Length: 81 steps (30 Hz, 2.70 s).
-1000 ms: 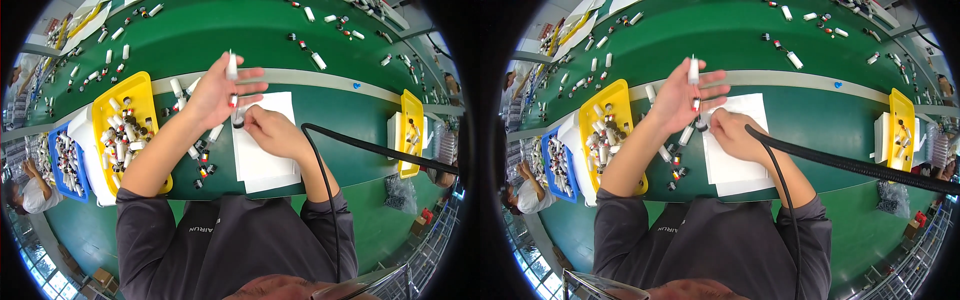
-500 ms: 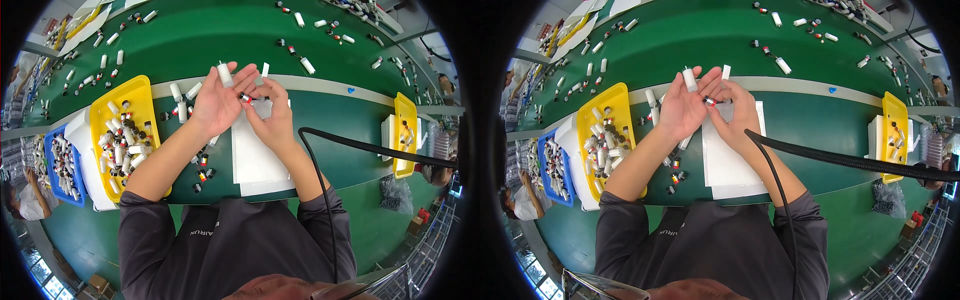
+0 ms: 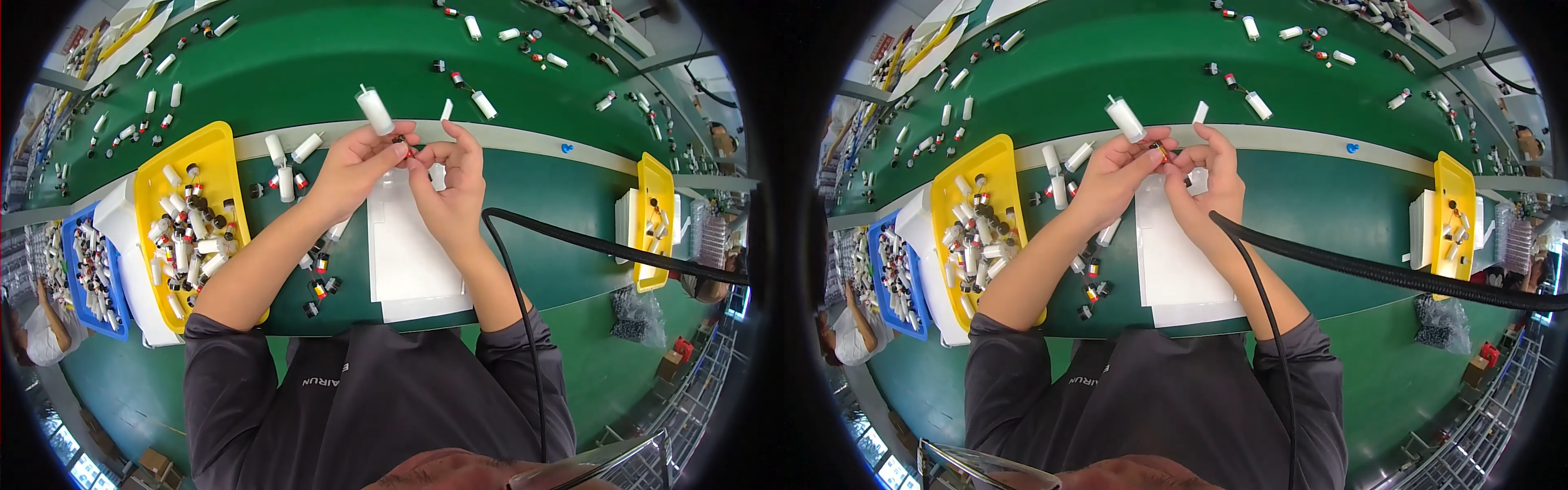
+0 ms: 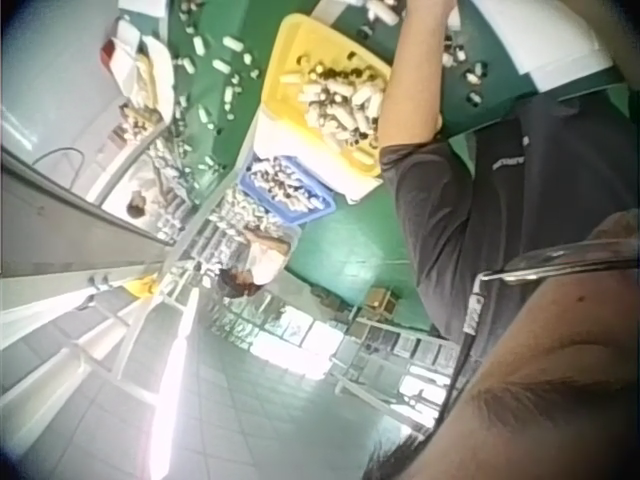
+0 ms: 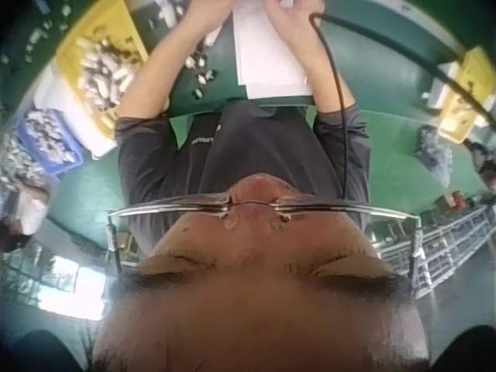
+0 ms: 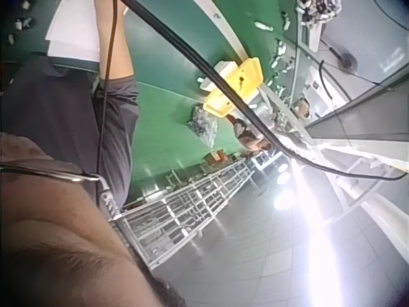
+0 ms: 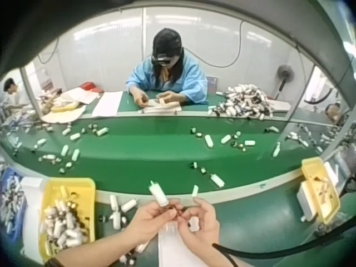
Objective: The person assembles small white and black plastic components by hand on an industrial assembly line.
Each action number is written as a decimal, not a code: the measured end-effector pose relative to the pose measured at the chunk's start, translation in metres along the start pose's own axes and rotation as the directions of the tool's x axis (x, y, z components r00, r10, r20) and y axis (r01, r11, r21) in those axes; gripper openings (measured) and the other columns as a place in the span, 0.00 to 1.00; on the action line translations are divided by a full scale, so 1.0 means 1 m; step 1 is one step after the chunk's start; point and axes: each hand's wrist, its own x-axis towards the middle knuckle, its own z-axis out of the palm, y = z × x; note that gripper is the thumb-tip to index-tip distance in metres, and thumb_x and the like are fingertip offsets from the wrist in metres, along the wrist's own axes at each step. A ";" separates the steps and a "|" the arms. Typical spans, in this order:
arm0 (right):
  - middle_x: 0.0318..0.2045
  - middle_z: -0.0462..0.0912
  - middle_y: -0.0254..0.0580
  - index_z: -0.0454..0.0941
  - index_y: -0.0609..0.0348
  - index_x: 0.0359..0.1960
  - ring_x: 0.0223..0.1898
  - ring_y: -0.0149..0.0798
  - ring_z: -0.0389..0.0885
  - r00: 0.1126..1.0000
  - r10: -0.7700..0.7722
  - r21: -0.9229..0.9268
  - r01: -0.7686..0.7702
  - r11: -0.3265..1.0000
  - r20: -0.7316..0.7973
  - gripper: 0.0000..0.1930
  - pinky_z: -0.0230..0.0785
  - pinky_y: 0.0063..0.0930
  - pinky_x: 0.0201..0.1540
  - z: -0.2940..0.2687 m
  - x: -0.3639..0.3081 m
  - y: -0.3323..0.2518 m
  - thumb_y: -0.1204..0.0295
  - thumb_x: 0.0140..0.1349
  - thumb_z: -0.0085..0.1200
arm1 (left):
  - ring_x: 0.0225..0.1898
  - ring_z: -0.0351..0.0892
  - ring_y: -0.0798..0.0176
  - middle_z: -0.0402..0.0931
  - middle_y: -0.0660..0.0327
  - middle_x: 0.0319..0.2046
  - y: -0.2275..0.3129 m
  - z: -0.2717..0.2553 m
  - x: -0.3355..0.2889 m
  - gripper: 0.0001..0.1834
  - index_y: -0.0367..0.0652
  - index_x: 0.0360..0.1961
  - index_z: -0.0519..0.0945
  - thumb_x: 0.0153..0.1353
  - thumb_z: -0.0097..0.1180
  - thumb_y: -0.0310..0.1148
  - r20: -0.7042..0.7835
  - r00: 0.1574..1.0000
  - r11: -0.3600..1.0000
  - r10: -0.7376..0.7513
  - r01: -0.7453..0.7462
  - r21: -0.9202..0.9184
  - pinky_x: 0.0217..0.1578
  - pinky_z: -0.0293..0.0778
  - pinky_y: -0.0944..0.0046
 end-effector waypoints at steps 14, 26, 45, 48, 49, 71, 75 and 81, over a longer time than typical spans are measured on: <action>0.33 0.80 0.36 0.71 0.61 0.50 0.37 0.31 0.80 0.995 -0.075 -0.049 0.078 0.996 0.068 0.18 0.73 0.27 0.47 -0.015 0.006 -0.004 0.81 0.59 0.61 | 0.50 0.81 0.67 0.82 0.56 0.50 -0.001 0.006 0.001 0.19 0.36 0.58 0.79 0.66 0.57 0.20 -0.045 0.999 1.000 -0.015 0.015 -0.008 0.57 0.75 0.64; 0.31 0.82 0.31 0.79 0.64 0.39 0.32 0.23 0.78 0.852 0.413 0.291 -0.504 0.813 0.322 0.03 0.73 0.18 0.39 -0.047 0.029 -0.011 0.79 0.66 0.60 | 0.50 0.82 0.68 0.81 0.57 0.53 0.004 0.019 0.002 0.24 0.35 0.61 0.77 0.62 0.58 0.15 0.076 0.996 0.987 -0.055 0.043 0.154 0.53 0.78 0.67; 0.34 0.79 0.39 0.85 0.58 0.46 0.30 0.35 0.78 0.939 -0.327 -0.280 0.343 0.896 0.105 0.14 0.71 0.29 0.33 -0.042 0.015 0.000 0.78 0.58 0.64 | 0.57 0.78 0.65 0.78 0.55 0.59 0.003 0.025 0.005 0.19 0.36 0.63 0.76 0.72 0.52 0.25 0.088 0.996 0.997 -0.032 0.025 0.071 0.61 0.73 0.64; 0.36 0.79 0.40 0.85 0.59 0.47 0.31 0.40 0.79 0.951 -0.235 -0.244 0.282 0.928 0.203 0.14 0.71 0.31 0.32 -0.044 0.023 -0.007 0.78 0.58 0.62 | 0.57 0.78 0.63 0.78 0.54 0.59 0.010 0.021 0.009 0.19 0.36 0.62 0.76 0.72 0.53 0.24 0.021 0.999 0.999 -0.030 0.031 -0.011 0.61 0.74 0.62; 0.36 0.79 0.40 0.85 0.59 0.47 0.31 0.40 0.79 0.951 -0.234 -0.240 0.279 0.930 0.201 0.14 0.71 0.31 0.32 -0.045 0.023 -0.015 0.78 0.58 0.62 | 0.56 0.79 0.61 0.78 0.54 0.58 0.015 0.020 0.009 0.19 0.37 0.62 0.77 0.71 0.53 0.24 -0.017 1.000 0.998 -0.017 0.017 -0.054 0.61 0.74 0.62; 0.36 0.82 0.38 0.76 0.55 0.37 0.33 0.45 0.84 0.759 0.129 -0.432 0.215 0.876 0.638 0.05 0.75 0.38 0.34 -0.070 -0.005 -0.016 0.71 0.62 0.57 | 0.69 0.65 0.46 0.74 0.55 0.64 0.023 0.017 0.150 0.17 0.50 0.55 0.80 0.64 0.59 0.33 0.551 0.831 -0.226 0.075 -0.524 0.821 0.70 0.60 0.47; 0.36 0.81 0.44 0.74 0.59 0.37 0.35 0.51 0.83 0.755 0.138 -0.417 0.192 0.888 0.642 0.05 0.74 0.41 0.37 -0.077 -0.006 -0.016 0.72 0.64 0.54 | 0.52 0.82 0.58 0.80 0.52 0.53 0.033 0.033 0.122 0.19 0.43 0.61 0.71 0.75 0.50 0.39 0.151 0.984 0.680 0.093 -0.174 0.713 0.56 0.76 0.57; 0.33 0.82 0.49 0.72 0.62 0.38 0.36 0.49 0.82 0.715 0.194 -0.281 0.003 0.960 0.672 0.06 0.73 0.39 0.41 -0.093 0.004 -0.016 0.72 0.68 0.50 | 0.42 0.83 0.55 0.79 0.54 0.44 0.034 0.070 0.042 0.23 0.48 0.67 0.66 0.78 0.40 0.46 -0.098 0.982 0.981 -0.162 0.150 -0.124 0.51 0.80 0.55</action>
